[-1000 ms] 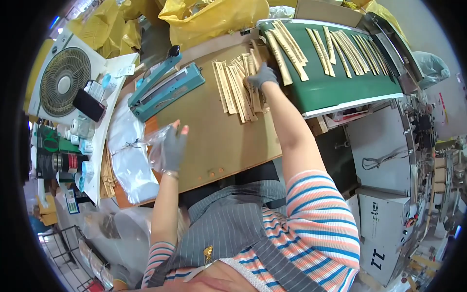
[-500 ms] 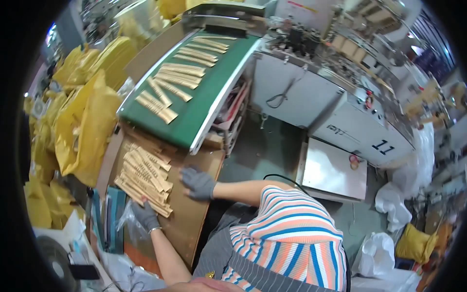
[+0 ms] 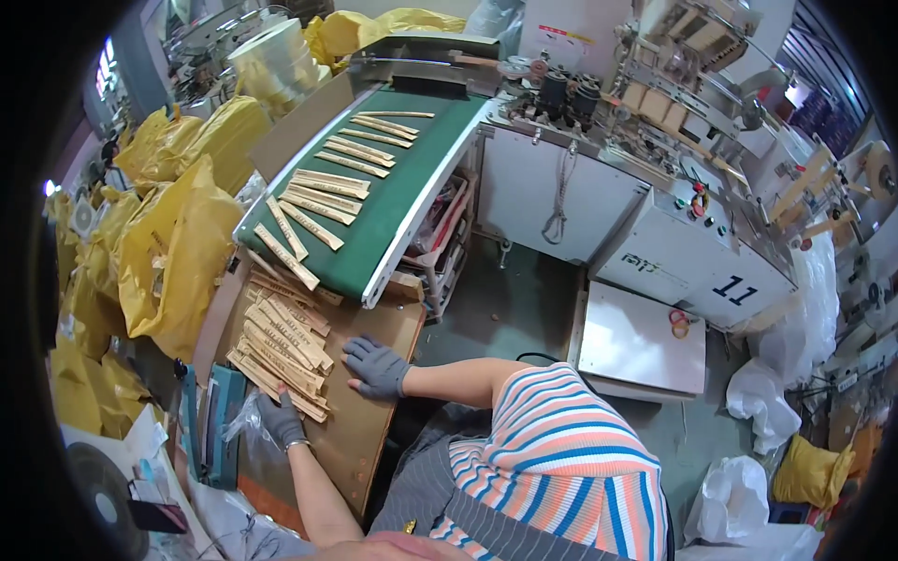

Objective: Packaging bundles of wooden sticks into plastic bags and sealing them with a heat sealer.

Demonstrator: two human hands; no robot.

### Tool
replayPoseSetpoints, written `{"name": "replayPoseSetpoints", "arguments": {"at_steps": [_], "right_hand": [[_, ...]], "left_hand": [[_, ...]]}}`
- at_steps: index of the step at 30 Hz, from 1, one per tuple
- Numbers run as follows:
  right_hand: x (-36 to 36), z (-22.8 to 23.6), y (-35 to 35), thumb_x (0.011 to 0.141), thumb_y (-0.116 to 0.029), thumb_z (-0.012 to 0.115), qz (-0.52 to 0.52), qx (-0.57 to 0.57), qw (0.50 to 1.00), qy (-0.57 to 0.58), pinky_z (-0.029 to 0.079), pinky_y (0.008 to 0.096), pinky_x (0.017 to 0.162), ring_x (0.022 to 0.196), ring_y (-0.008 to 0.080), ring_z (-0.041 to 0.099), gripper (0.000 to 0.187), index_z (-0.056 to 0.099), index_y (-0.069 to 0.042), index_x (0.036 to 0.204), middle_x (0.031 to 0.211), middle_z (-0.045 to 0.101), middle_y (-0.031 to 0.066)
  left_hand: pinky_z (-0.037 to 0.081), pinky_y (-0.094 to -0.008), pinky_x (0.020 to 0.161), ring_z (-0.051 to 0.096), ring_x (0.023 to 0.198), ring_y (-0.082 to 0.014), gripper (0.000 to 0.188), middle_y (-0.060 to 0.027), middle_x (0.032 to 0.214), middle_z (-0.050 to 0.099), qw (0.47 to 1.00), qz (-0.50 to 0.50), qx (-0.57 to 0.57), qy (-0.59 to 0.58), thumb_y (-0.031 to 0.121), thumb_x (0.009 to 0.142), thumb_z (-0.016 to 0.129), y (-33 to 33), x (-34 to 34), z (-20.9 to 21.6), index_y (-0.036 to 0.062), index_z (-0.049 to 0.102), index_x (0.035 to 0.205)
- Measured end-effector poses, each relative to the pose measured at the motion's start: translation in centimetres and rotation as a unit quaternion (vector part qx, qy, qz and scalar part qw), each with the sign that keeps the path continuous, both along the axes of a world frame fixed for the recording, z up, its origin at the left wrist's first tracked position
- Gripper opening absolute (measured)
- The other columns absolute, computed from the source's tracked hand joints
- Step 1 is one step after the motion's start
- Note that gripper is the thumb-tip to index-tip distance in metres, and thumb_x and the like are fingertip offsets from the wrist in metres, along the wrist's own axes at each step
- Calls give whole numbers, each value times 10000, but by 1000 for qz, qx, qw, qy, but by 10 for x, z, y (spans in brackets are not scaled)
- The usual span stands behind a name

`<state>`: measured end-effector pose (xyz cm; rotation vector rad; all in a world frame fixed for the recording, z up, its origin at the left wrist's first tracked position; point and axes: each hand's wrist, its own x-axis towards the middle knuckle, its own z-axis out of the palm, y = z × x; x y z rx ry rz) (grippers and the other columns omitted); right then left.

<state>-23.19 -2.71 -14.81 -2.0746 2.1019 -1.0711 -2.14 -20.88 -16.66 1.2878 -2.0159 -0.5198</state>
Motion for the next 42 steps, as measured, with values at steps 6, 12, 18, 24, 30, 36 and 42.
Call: {"name": "replayPoseSetpoints", "arguments": {"at_steps": [6, 12, 18, 24, 30, 36, 42], "right_hand": [[2, -2, 2, 809, -318, 572, -1, -5, 1000, 4, 295, 491, 1037, 1187, 386, 409, 481, 487, 8, 1153, 1209, 461, 216], [2, 3, 3, 802, -306, 577, 12, 11, 1000, -14, 286, 487, 1040, 1191, 390, 404, 465, 494, -1, 1144, 1223, 454, 220], [-15, 14, -3, 781, -210, 602, 63, -5, 991, -119, 389, 464, 960, 1124, 387, 473, 450, 500, -18, 1174, 1193, 493, 203], [-109, 126, -97, 755, -138, 621, -55, -228, 968, 87, 379, 482, 968, 1154, 415, 466, 488, 522, -25, 1220, 1230, 510, 213], [-341, 128, -153, 830, -510, 563, -435, 92, 889, 105, 434, 446, 891, 1009, 415, 566, 578, 586, -1, 1103, 1089, 602, 241], [-224, 107, -216, 862, -457, 542, -67, 54, 995, 40, 441, 440, 834, 978, 402, 548, 459, 552, -19, 1001, 1020, 579, 237], [-42, 124, -221, 802, -530, 562, 34, 175, 978, 111, 415, 418, 920, 1112, 386, 501, 678, 505, 34, 1175, 1138, 553, 252]], "left_hand": [[384, -373, 961, 494, 1124, -362, 588, -217, 1227, 517, 999, 9, 40, 16, 374, 831, 630, 9, -4, 9, 9, 479, 1267], [417, -408, 899, 531, 1042, -374, 581, -225, 1121, 563, 1000, 24, 4, 6, 402, 815, 643, 6, 0, -7, 15, 505, 1225], [448, -397, 862, 565, 1005, -352, 574, -191, 1099, 585, 999, 23, 26, -15, 425, 802, 656, 3, -8, 7, 53, 518, 1217], [471, -441, 748, 573, 885, -377, 520, -195, 954, 574, 997, 69, 45, -14, 344, 765, 685, 5, 9, 12, 28, 506, 1138], [475, -421, 829, 579, 994, -366, 667, -197, 1128, 577, 994, 58, 45, -80, 526, 784, 631, 21, -14, 25, 95, 475, 1270], [447, -412, 902, 549, 1064, -355, 709, -204, 1173, 556, 992, 71, 58, -81, 567, 794, 592, 30, -5, 27, 36, 482, 1250], [417, -418, 940, 505, 1138, -380, 763, -246, 1258, 498, 982, 66, 164, -69, 593, 821, 542, 17, 0, 34, 22, 432, 1315]]}}
